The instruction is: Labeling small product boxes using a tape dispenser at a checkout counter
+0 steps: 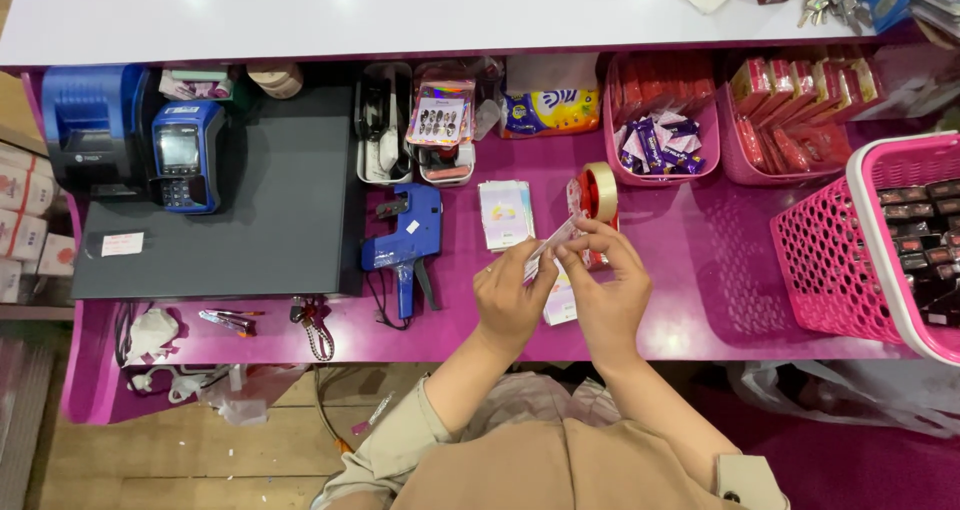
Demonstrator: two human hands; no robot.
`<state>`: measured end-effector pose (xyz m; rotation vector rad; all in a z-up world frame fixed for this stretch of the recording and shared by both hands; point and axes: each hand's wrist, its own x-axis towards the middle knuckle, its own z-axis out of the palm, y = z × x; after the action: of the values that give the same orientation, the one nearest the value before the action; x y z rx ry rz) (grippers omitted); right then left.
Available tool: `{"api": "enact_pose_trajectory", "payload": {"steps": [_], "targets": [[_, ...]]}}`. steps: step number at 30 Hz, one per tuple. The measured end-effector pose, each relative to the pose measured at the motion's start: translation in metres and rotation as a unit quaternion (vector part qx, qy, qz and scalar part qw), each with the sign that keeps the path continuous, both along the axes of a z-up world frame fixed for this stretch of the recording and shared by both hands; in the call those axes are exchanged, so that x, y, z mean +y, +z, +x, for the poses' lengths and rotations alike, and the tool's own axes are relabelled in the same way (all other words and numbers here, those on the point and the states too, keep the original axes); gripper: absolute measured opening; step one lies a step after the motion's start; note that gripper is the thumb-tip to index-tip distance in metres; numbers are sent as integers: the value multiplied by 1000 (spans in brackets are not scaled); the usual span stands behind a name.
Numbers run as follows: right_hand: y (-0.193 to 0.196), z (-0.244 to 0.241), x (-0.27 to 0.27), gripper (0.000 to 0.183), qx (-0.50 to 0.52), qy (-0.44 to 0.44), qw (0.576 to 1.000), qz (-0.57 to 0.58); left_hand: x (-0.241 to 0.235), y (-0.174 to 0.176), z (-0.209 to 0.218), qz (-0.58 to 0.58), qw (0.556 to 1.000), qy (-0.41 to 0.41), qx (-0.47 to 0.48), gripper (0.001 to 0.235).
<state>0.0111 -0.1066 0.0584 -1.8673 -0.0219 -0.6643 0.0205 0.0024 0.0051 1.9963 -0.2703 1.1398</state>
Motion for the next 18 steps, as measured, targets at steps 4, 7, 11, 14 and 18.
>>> {"api": "enact_pose_trajectory", "payload": {"steps": [4,7,11,14,18], "targets": [[2,1,-2,16,-17,-14,999,-33,-1,2,0,-22,1000,-5,9,11],[0,3,-3,17,-34,-19,998,-58,-1,0,0,-27,999,-4,19,11],[-3,6,-3,17,-50,-34,994,-89,0,-5,0,-31,999,-1,29,10],[0,7,-1,18,-52,-21,996,-72,3,-7,-2,-44,998,0,43,12],[-12,13,1,19,-24,8,1000,5,10,-6,0,-75,995,-5,59,14]]}}
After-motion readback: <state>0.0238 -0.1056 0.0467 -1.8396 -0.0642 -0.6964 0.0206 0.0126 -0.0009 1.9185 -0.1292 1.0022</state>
